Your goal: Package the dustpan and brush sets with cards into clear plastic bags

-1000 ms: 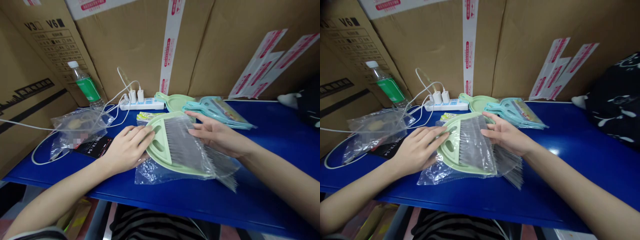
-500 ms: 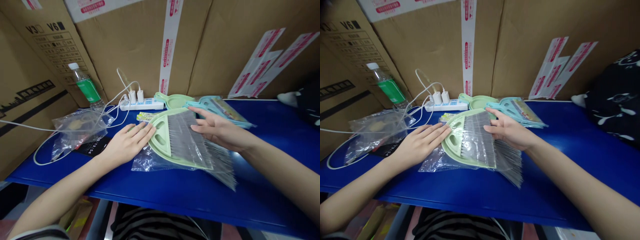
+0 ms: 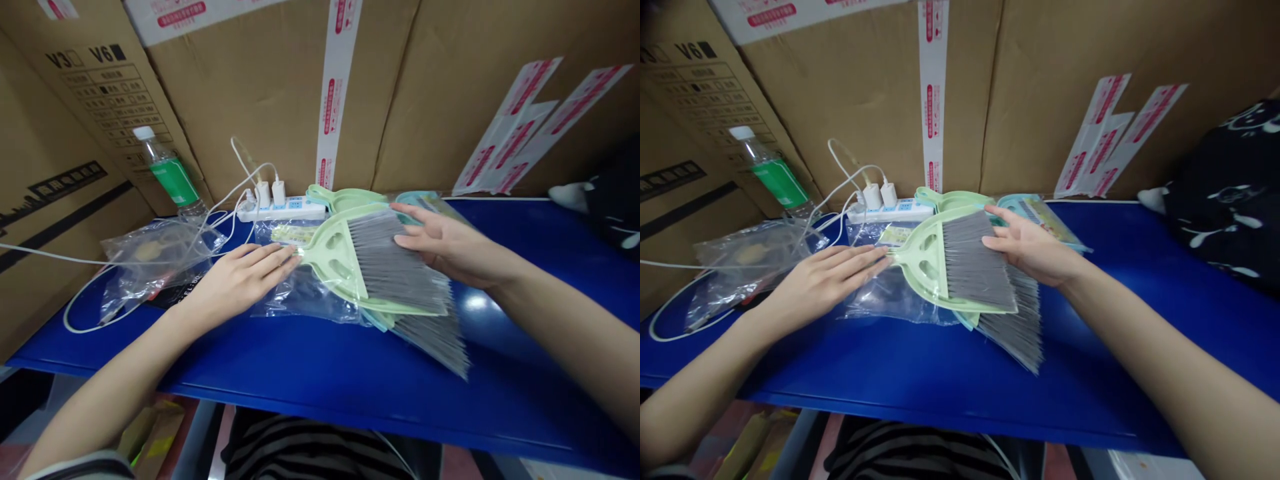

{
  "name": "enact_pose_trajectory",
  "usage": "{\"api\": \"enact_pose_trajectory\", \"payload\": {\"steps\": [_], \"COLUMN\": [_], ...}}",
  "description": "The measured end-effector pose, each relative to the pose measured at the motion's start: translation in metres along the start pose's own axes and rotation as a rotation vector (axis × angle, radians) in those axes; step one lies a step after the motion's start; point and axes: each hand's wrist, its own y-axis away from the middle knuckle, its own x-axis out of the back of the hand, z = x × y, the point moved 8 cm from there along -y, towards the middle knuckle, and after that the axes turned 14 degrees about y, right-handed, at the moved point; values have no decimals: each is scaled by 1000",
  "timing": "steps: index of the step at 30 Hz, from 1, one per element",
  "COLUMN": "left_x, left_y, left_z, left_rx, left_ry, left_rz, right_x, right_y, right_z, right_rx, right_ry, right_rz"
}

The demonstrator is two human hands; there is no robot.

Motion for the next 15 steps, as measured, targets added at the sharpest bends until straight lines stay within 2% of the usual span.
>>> {"api": "enact_pose_trajectory", "payload": {"steps": [4,10,15], "left_x": [10,34,58], "left_y": [3,23,62], "left_z": [-6,-23,-45], "left_rx": [26,64,303], "left_ry": [-59,-190,-313], "left_rz": [-17,30,135], "right_x": [-1,-3,-9], "right_y": [3,4,1], "right_z": [-2,-5,-4], "right_rx": [-31,18,109], "right_ry": [-23,23,72], "right_rz": [11,-12,-58]}}
